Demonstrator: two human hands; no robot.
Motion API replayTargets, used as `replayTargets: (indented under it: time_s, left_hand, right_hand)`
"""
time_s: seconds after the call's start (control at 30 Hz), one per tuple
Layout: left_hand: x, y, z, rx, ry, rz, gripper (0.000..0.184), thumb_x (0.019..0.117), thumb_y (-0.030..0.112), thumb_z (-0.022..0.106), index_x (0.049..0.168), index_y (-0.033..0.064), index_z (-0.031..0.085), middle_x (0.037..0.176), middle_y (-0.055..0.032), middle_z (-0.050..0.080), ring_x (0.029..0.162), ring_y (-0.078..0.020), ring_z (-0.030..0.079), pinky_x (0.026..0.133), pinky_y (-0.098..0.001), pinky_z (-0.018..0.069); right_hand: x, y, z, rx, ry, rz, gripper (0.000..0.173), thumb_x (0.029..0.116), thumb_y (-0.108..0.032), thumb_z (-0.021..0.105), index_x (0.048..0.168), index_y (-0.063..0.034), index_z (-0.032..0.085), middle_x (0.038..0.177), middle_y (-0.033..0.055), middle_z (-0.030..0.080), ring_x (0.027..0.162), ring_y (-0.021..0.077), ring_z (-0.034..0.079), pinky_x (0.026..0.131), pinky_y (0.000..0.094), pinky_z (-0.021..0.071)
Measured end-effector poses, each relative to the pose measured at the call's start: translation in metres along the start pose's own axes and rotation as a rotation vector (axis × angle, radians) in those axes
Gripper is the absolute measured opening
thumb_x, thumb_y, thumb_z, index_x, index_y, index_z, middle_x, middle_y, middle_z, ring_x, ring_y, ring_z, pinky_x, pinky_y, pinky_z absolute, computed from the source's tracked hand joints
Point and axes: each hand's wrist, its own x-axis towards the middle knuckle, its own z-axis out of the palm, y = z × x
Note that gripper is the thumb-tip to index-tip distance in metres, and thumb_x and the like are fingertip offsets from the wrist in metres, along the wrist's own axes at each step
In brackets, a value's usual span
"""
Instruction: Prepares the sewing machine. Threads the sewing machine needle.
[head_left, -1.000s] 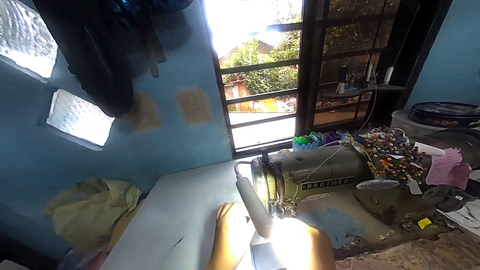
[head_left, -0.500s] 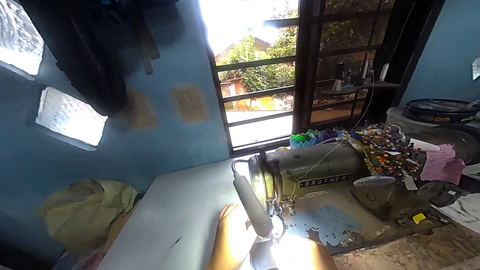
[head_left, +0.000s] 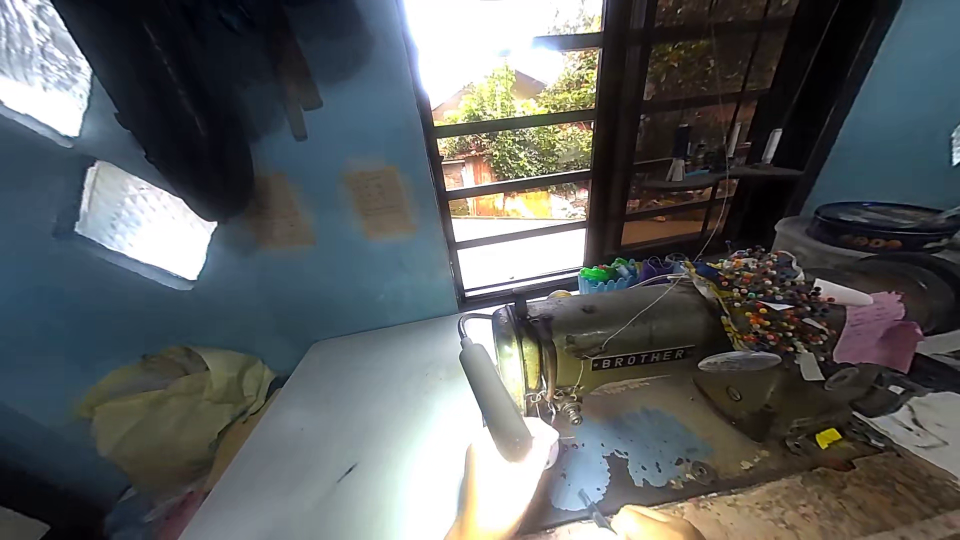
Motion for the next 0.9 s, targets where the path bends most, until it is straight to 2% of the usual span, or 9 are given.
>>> replayTargets:
  time_s: [0.1,0.2,0.33,0.43,0.5,0.53,0.63,0.73,0.9]
  left_hand:
    - [-0.003,-0.007,-0.008,0.177,0.113,0.099,0.030,0.0871,0.033,0.067,0.090,0.0038,0.076,0.079,-0.0048,0.073,0.074,-0.0132,0.070,0.070,-0.0348,0.0581]
    - [-0.002,-0.020,-0.017,0.136,0.162,0.345,0.029,0.0929,0.031,0.063,0.087,0.0048,0.076,0.082,-0.0066,0.074,0.081,-0.0125,0.071,0.078,-0.0325,0.0585]
    - [0.002,-0.027,-0.030,0.152,0.122,0.727,0.032,0.0997,0.029,0.057,0.079,0.0095,0.071,0.081,-0.0093,0.072,0.087,-0.0157,0.069,0.087,-0.0298,0.0535]
    - [0.000,-0.023,-0.033,0.142,0.067,0.955,0.027,0.1011,0.024,0.056,0.085,0.0115,0.073,0.091,-0.0066,0.072,0.096,-0.0140,0.066,0.093,-0.0225,0.0483]
    - [-0.001,-0.021,-0.031,0.134,0.001,1.041,0.029,0.1025,0.022,0.054,0.087,0.0100,0.075,0.103,-0.0078,0.076,0.101,-0.0153,0.068,0.096,-0.0254,0.0488]
    - [0.000,-0.020,-0.030,0.152,-0.032,1.052,0.031,0.1044,0.023,0.050,0.086,0.0110,0.072,0.105,-0.0071,0.076,0.101,-0.0157,0.069,0.095,-0.0279,0.0503]
    - [0.001,-0.015,-0.030,0.027,-0.104,0.970,0.033,0.1031,0.022,0.051,0.077,0.0088,0.067,0.085,-0.0083,0.071,0.086,-0.0190,0.067,0.085,-0.0314,0.0518]
    - [0.001,-0.012,-0.035,-0.042,-0.059,0.876,0.036,0.1019,0.024,0.053,0.072,0.0071,0.065,0.075,-0.0098,0.067,0.081,-0.0191,0.065,0.083,-0.0309,0.0518]
    - [0.006,-0.015,-0.035,0.028,0.094,0.806,0.027,0.0991,0.029,0.053,0.080,0.0135,0.064,0.080,-0.0054,0.065,0.089,-0.0150,0.063,0.093,-0.0284,0.0467]
  right_hand:
    - [0.008,-0.002,0.001,0.016,0.083,0.042,0.026,0.0959,-0.012,0.060,0.079,0.0058,0.068,0.072,0.0182,0.067,0.064,0.0270,0.065,0.059,0.0435,0.0519]
    - [0.021,-0.005,0.004,0.104,0.078,0.153,0.026,0.0985,-0.013,0.057,0.086,0.0057,0.071,0.069,0.0130,0.064,0.062,0.0193,0.060,0.061,0.0387,0.0501]
    - [0.037,-0.008,0.017,0.481,0.078,0.308,0.021,0.0983,-0.005,0.050,0.095,0.0017,0.070,0.064,-0.0068,0.057,0.052,-0.0027,0.050,0.052,0.0165,0.0450]
    - [0.044,-0.018,0.018,0.750,0.057,0.499,0.025,0.1028,-0.005,0.044,0.092,-0.0046,0.067,0.063,-0.0103,0.058,0.049,-0.0039,0.048,0.048,0.0130,0.0416]
    - [0.047,-0.024,0.018,0.847,0.041,0.619,0.028,0.1069,-0.009,0.041,0.094,-0.0048,0.066,0.064,-0.0082,0.057,0.050,-0.0010,0.049,0.048,0.0145,0.0420]
    - [0.046,-0.025,0.019,0.880,0.048,0.639,0.029,0.1078,-0.010,0.040,0.096,-0.0042,0.066,0.065,-0.0075,0.057,0.050,-0.0005,0.049,0.048,0.0149,0.0423]
    - [0.046,-0.026,0.026,0.972,0.041,0.654,0.024,0.1075,-0.009,0.041,0.099,-0.0045,0.063,0.068,-0.0060,0.058,0.052,0.0000,0.051,0.050,0.0152,0.0455]
    - [0.048,-0.031,0.032,1.067,-0.003,0.696,0.023,0.1082,-0.009,0.038,0.099,-0.0064,0.060,0.070,-0.0059,0.059,0.055,0.0001,0.053,0.052,0.0151,0.0471]
    - [0.050,-0.042,0.046,1.454,-0.031,0.741,0.034,0.1122,-0.017,0.026,0.098,-0.0107,0.056,0.072,-0.0045,0.061,0.060,0.0024,0.058,0.057,0.0165,0.0502]
